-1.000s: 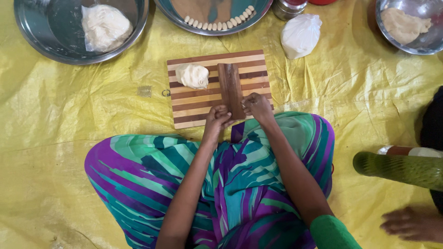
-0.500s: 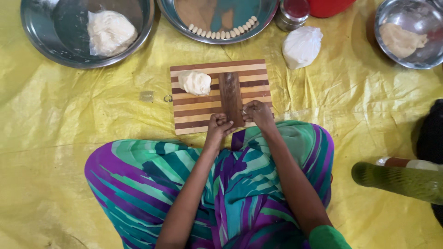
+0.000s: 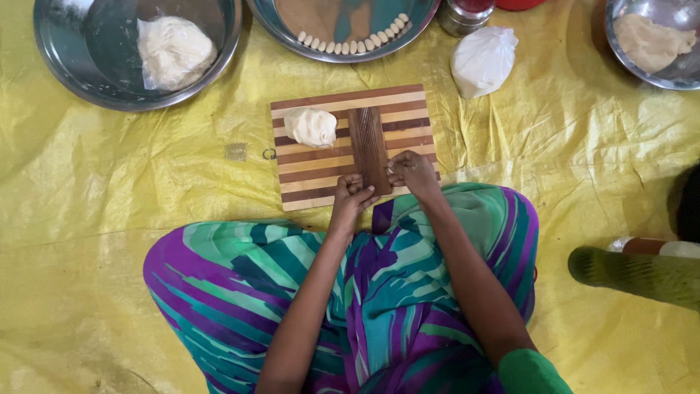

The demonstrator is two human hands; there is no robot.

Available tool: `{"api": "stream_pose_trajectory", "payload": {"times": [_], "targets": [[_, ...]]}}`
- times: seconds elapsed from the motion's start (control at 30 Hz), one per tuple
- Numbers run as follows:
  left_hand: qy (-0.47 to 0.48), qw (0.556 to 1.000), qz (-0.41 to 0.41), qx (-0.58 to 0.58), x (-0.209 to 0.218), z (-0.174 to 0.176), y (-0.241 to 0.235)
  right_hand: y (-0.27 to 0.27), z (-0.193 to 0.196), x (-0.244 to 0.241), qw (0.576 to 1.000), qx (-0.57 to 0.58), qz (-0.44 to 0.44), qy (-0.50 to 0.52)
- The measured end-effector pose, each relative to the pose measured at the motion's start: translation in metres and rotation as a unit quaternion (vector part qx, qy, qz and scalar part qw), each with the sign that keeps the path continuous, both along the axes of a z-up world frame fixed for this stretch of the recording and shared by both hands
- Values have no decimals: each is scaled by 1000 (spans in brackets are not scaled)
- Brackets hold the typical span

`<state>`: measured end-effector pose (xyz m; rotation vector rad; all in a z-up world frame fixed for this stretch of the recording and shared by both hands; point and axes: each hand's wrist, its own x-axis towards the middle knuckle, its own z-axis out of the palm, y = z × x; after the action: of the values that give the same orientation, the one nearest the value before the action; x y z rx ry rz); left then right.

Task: The person sits on a yellow tarp and repeatedly pinches off small pieces of dough from a larger lump. They roll each piece between their palms to form a small ball, then place it on a metal tray. The person uses a wooden board and a small wooden roller to flatten or shape the dough pieces.

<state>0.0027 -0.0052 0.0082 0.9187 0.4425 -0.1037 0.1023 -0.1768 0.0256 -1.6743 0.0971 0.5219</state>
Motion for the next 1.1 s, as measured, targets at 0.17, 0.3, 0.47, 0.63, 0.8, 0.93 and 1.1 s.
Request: {"api": "stream_pose_trajectory", "payload": {"times": [0.17, 0.3, 0.47, 0.63, 0.8, 0.93, 1.1], "targets": [[1, 1000, 7, -9, 1, -3, -1, 1, 7, 0, 1000, 4, 1, 0], [3, 1000, 8, -9, 1, 0, 0, 3, 8, -1, 1000, -14, -1, 2], [10, 1000, 6, -13, 1, 4, -1, 2, 6, 1, 1000, -11, -3, 4], [1, 1000, 18, 2, 0, 1, -1, 1, 9, -2, 999, 39, 1, -5], [-26, 999, 6, -21, 3, 0, -1, 2, 36, 4, 979, -166, 5, -119], [-29, 999, -7, -27, 4, 5, -3, 15, 60, 29, 971, -139, 19, -194], [-44, 998, -8, -45, 7, 11, -6, 41, 78, 71, 937, -228, 158, -214]]}}
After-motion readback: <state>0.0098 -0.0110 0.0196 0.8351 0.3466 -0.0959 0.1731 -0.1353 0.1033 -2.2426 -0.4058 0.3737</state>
